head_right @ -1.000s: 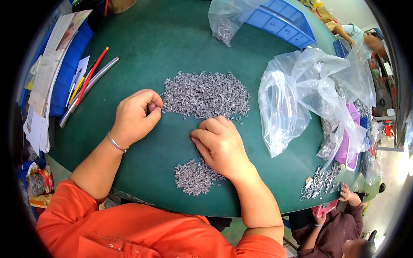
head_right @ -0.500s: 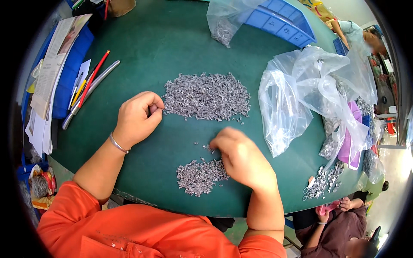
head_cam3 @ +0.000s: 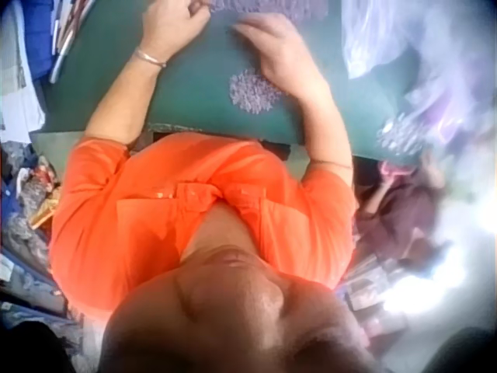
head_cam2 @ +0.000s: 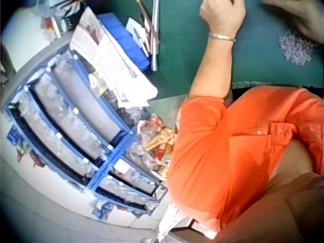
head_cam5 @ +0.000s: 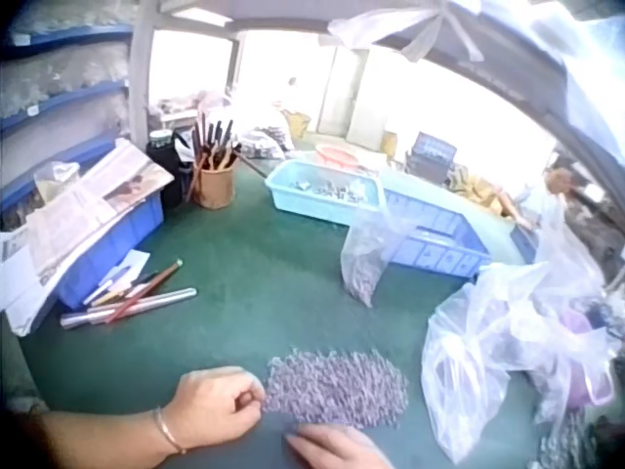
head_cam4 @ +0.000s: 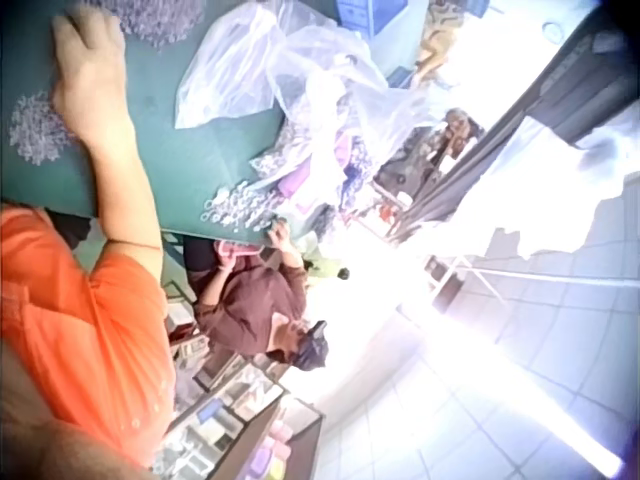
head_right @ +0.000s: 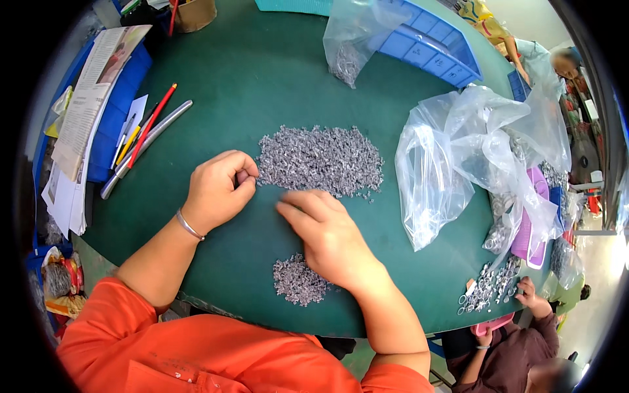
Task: The person sorts small metal components on a table by hand, picking individual pieces from a large pile and moving them into a smaller pile.
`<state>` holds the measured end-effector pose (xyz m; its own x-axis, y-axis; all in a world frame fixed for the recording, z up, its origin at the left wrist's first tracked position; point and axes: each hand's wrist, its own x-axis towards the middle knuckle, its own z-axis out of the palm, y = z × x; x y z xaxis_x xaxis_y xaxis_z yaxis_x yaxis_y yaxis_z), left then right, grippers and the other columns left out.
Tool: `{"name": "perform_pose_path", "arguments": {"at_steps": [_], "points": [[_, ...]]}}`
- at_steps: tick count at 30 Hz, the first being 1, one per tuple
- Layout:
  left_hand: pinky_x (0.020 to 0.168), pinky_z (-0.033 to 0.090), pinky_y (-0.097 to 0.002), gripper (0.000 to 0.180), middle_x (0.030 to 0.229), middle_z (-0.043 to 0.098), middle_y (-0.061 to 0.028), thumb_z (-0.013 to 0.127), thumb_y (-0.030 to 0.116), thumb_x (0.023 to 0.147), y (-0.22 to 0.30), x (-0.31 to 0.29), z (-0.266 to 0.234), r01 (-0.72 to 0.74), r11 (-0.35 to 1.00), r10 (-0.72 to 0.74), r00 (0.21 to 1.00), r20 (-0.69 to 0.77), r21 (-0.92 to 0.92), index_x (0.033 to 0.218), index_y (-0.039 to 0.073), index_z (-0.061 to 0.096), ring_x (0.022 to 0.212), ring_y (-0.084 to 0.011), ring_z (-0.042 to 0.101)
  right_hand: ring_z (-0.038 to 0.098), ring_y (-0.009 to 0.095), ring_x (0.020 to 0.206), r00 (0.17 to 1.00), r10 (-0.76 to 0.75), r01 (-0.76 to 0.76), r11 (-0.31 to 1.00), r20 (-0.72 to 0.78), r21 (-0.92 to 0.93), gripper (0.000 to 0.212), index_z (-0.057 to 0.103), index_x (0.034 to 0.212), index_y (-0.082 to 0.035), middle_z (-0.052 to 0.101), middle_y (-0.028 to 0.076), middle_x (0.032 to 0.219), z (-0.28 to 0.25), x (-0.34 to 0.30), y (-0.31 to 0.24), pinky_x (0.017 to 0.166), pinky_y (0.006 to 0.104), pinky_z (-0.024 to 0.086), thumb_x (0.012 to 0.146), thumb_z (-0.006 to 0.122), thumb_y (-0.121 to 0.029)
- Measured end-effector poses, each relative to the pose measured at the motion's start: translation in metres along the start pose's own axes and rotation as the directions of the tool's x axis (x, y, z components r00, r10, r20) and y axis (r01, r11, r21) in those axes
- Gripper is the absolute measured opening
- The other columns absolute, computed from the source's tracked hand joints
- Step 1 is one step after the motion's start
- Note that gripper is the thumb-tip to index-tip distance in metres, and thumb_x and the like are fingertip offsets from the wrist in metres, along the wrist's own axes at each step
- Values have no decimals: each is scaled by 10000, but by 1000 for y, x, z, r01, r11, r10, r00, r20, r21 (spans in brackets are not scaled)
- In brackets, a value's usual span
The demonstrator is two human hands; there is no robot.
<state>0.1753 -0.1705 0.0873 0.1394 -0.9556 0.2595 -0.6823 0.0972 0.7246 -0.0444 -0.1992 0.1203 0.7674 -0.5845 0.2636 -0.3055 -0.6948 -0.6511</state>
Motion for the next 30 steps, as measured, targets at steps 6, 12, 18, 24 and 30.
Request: {"name": "perform_pose_path", "arguments": {"at_steps": [6,12,18,24,30], "points": [[602,513,-335,78,742,636,-49,674,20,770,0,-2,-1,-1,1000,1,1000,6,0,836,60,660,642,-206,644,607,352,1026,999,14,-17,996,-45,-87,442,688,1121,19,653,154,1149,-3,-8,15,923,429,501,720,556,150],[595,501,-329,79,732,627,-43,670,16,768,-2,-2,-2,-7,1000,7,1000,-5,-7,834,58,659,628,-199,629,588,357,1078,993,108,-108,994,-42,7,428,692,1125,23,644,153,1169,-6,-13,14,973,407,473,759,522,166],[585,492,-317,73,733,626,-43,669,15,773,-3,0,-1,-11,1000,11,1000,-4,-2,833,56,662,611,-183,615,584,355,1078,991,120,-125,987,-56,-97,443,692,1135,31,640,161,1172,-10,-15,6,973,402,470,750,522,168],[578,482,-288,72,736,620,-49,674,4,783,-1,-2,-2,1,1000,-1,1000,14,-6,841,47,671,601,-149,596,623,356,969,977,144,-172,969,-157,-178,338,721,1048,-3,670,131,1066,-33,-28,16,856,412,529,744,633,116],[574,473,-281,68,734,613,-47,672,1,788,0,-1,-3,-6,1000,6,1000,6,-15,843,41,670,595,-141,583,603,306,856,994,79,-88,986,-72,-139,193,723,947,-19,651,95,947,-36,-27,17,759,396,509,768,711,51]]}}
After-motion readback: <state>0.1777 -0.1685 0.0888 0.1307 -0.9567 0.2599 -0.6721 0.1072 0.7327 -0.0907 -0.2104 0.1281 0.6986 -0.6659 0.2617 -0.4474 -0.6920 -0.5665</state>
